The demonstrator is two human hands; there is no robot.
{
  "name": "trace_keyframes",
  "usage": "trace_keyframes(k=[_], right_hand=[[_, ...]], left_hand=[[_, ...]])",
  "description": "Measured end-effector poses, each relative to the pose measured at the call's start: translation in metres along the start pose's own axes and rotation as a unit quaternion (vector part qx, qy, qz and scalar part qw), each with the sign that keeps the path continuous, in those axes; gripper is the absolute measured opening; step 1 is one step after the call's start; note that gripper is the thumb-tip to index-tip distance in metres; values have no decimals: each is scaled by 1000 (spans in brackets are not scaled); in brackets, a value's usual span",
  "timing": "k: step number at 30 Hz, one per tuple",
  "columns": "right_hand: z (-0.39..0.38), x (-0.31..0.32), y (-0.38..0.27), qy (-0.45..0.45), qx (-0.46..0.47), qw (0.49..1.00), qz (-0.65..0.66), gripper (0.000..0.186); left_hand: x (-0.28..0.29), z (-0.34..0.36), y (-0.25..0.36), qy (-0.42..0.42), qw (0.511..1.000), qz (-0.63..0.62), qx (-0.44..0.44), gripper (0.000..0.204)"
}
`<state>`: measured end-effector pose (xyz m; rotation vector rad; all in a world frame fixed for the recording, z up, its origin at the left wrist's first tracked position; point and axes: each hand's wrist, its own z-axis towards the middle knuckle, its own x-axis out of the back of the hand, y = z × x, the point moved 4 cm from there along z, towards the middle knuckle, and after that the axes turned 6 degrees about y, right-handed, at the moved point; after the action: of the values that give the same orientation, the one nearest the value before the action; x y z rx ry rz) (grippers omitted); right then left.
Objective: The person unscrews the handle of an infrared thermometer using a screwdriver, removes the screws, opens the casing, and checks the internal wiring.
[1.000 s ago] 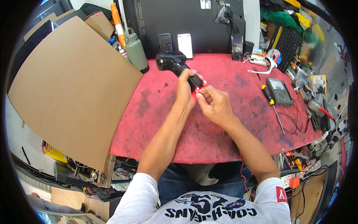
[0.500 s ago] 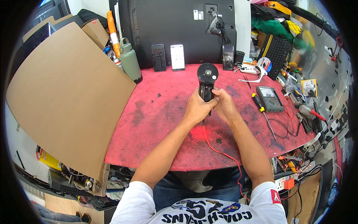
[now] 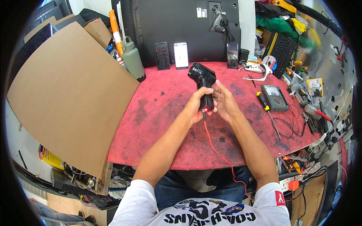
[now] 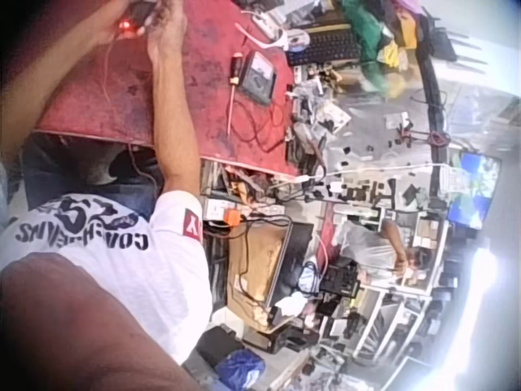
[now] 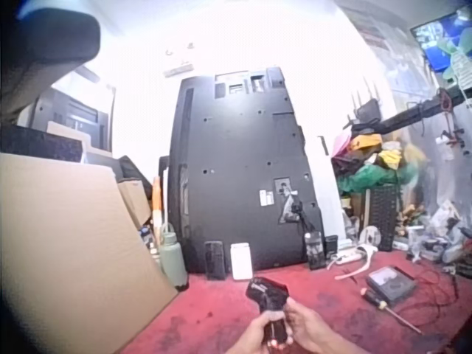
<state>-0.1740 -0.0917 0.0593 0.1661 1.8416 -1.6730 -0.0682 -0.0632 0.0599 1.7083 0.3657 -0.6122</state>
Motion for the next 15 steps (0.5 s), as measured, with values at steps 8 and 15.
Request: trace_keyframes(k=[8, 15], right_hand=[[-2, -4, -19, -8, 91, 996, -12, 61], [-7, -6, -25, 2, 89, 996, 21, 59]], left_hand=[[-7, 8, -5, 38, 875, 372, -307, 44], [4, 12, -5, 10, 914, 310, -260, 55]])
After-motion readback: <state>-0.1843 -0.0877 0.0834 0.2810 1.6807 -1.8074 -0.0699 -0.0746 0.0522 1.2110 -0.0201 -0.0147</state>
